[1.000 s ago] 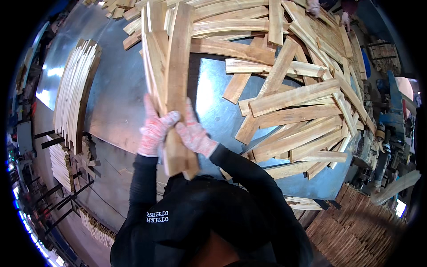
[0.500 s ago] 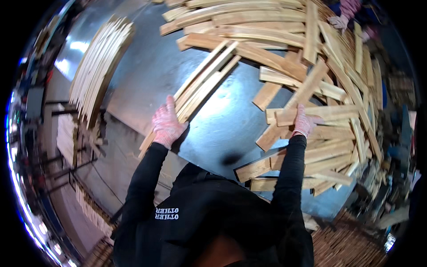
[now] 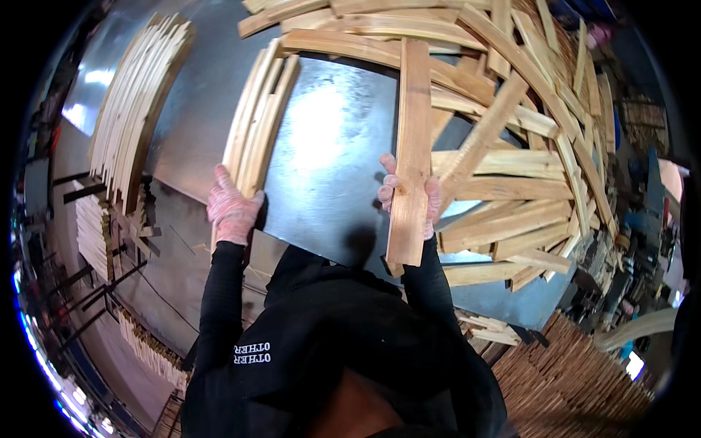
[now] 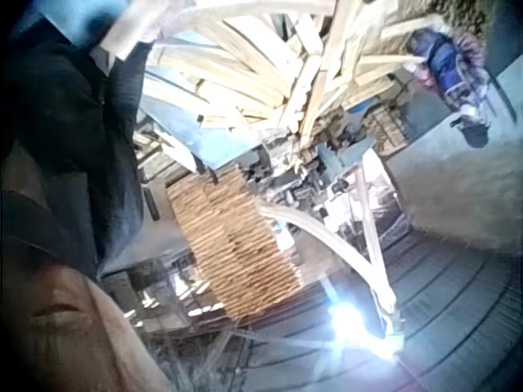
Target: The person repeatedly picks up thin wooden planks from a large pile on the floor and stacks them neatly on a metal rack. The person wears gloves and handles the planks one by one or in small groups, aligning them before placing them on the rack.
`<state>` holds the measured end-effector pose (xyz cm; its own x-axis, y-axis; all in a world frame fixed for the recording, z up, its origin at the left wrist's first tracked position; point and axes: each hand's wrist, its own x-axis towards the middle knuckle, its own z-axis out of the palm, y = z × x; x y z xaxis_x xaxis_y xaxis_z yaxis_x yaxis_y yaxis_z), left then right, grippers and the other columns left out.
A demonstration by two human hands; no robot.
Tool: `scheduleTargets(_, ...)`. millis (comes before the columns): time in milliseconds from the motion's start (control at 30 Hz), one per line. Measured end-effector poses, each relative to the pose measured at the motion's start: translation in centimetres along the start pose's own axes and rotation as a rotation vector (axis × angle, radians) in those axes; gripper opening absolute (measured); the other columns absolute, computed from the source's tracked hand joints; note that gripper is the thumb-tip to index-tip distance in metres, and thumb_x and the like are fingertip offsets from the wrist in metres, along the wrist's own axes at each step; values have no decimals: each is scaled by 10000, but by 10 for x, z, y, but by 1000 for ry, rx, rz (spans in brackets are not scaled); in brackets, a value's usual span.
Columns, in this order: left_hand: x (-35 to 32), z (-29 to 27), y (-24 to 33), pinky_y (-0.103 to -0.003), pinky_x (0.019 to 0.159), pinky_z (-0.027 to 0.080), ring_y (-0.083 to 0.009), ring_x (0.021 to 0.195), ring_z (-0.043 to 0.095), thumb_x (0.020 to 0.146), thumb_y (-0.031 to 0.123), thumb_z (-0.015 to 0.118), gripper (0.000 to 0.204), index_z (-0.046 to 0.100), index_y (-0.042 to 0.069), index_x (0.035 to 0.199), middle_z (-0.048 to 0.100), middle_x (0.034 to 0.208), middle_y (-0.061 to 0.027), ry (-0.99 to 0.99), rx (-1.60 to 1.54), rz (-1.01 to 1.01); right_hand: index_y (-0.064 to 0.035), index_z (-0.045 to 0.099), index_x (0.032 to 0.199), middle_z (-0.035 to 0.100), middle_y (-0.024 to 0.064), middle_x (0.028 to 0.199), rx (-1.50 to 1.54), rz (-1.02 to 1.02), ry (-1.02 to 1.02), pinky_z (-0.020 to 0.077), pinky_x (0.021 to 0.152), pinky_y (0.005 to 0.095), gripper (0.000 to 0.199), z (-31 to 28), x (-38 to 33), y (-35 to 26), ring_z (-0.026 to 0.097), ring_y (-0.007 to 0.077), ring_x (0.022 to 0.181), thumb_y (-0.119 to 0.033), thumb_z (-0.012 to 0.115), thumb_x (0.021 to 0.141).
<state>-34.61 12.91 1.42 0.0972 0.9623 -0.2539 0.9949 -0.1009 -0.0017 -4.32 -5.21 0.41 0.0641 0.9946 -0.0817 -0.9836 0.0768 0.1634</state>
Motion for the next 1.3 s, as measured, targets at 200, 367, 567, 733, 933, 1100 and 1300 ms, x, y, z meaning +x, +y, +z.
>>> scheduleTargets(200, 25, -23, -25, -476, 1018, 431, -364, 1158, 577, 696, 496, 812, 1155, 163, 138, 1582, 572, 1226, -220, -98, -19, 1, 17, 411, 1428, 576, 271, 1263, -177, -103, 97, 550, 885, 466, 729, -17, 53, 66, 667, 331, 990, -156, 746, 803)
scheduleTargets(367, 54, -25, -64, -480, 1040, 423, -377, 1208, 547, 708, 485, 805, 1154, 151, 109, 1581, 547, 1273, -230, -102, 19, 12, 47, 434, 1394, 581, 254, 1250, -250, -140, 158, 536, 908, 485, 701, -37, 62, 97, 648, 308, 982, -275, 727, 844)
scheduleTargets(567, 67, -45, -81, -452, 1082, 408, -369, 1279, 514, 712, 483, 813, 1199, 116, 92, 1606, 507, 1371, -220, -338, -197, -3, 50, 521, 1284, 641, 137, 950, -736, -197, 511, 570, 803, 425, 547, -14, 79, 123, 645, 251, 849, -282, 708, 893)
scheduleTargets(733, 73, -61, -78, -466, 1050, 427, -428, 1217, 548, 708, 499, 784, 1141, 173, 92, 1581, 566, 1262, -275, -334, -520, -60, 22, 400, 1378, 666, 112, 901, -1507, -154, 516, 560, 710, 355, 633, -80, 100, 222, 664, 228, 759, -346, 686, 949)
scheduleTargets(933, 58, -33, -79, -509, 1022, 416, -437, 1208, 534, 730, 685, 705, 1133, 230, 52, 1540, 526, 1281, -297, -109, -351, 60, 39, 72, 1563, 663, 307, 1143, -2279, 939, 271, 499, 940, 479, 874, -50, 177, 257, 651, 429, 1069, -561, 365, 999)
scheduleTargets(1100, 43, -13, -52, -542, 1068, 373, -460, 1269, 464, 671, 571, 793, 1161, 228, 54, 1543, 434, 1374, -297, 40, -69, -44, -83, 300, 1554, 609, 272, 1296, -2328, 1010, -268, 429, 1061, 445, 669, -64, 173, 179, 572, 417, 1227, -457, 371, 1003)
scheduleTargets(1300, 50, -49, -73, -418, 1028, 463, -344, 1242, 542, 758, 374, 758, 938, 335, 31, 1522, 525, 1364, -230, -374, -1163, -10, -41, 316, 1554, 599, 191, 1375, -2002, 478, 224, 393, 1101, 353, 732, -32, 187, 131, 543, 316, 1309, -445, 572, 1000)
